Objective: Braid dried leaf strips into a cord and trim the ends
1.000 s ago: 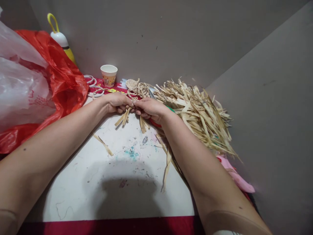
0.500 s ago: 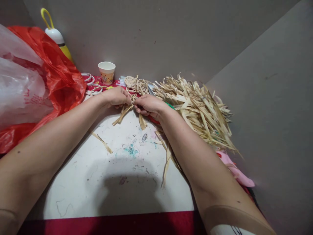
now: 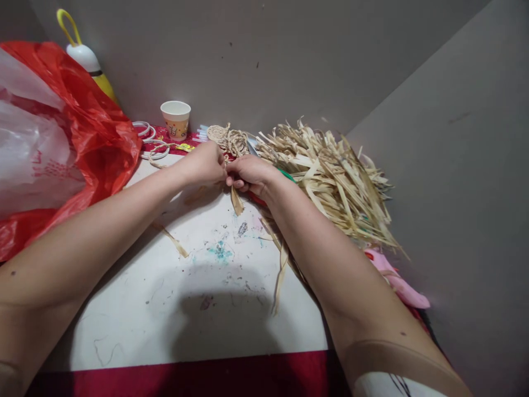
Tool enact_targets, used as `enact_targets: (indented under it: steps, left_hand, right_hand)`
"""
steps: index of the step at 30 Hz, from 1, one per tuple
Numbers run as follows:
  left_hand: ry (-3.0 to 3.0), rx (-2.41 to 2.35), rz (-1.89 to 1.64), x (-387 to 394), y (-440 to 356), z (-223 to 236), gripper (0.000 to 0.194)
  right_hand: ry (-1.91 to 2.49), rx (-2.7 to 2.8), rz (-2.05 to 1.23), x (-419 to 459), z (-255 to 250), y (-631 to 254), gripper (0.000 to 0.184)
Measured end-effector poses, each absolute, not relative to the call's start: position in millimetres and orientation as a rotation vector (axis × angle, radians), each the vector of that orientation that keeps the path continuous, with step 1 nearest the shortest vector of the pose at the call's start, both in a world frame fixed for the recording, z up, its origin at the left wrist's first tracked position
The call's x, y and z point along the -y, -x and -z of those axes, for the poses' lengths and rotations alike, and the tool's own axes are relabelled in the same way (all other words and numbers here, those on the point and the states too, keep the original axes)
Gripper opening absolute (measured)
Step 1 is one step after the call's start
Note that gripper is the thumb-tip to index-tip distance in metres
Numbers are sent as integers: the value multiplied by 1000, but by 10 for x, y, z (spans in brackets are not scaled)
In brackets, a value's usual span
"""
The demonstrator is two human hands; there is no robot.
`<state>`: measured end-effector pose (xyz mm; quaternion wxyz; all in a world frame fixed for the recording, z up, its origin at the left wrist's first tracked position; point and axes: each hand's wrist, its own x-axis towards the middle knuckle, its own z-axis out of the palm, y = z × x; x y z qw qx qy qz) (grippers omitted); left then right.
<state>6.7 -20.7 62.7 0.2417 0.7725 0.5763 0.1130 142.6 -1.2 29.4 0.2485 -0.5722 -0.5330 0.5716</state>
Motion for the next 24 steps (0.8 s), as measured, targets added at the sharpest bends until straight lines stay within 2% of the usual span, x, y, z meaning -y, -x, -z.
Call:
enact_targets:
  steps: [6, 11, 17, 20, 24]
  left_hand:
    - [-2332, -1695, -260, 415, -259, -583, 24]
    - [-2112, -1380, -80, 288, -68, -741, 14]
    - [-1676, -1531, -612, 9, 122, -621, 13]
    - [-1437, -1436, -558, -1, 50, -466, 6]
    - [-1212, -1231, -461, 43, -42, -408, 19]
  right_hand:
    - [1506, 1454, -1565, 15, -256, -1439, 34]
    - [1496, 1507, -1560, 23, -265, -1455, 31]
    - [1419, 1422, -1716, 3, -301, -1486, 23]
    - [1397, 1410, -1759, -1, -304, -1508, 25]
    - [1357, 1468, -1835, -28, -293, -1552, 26]
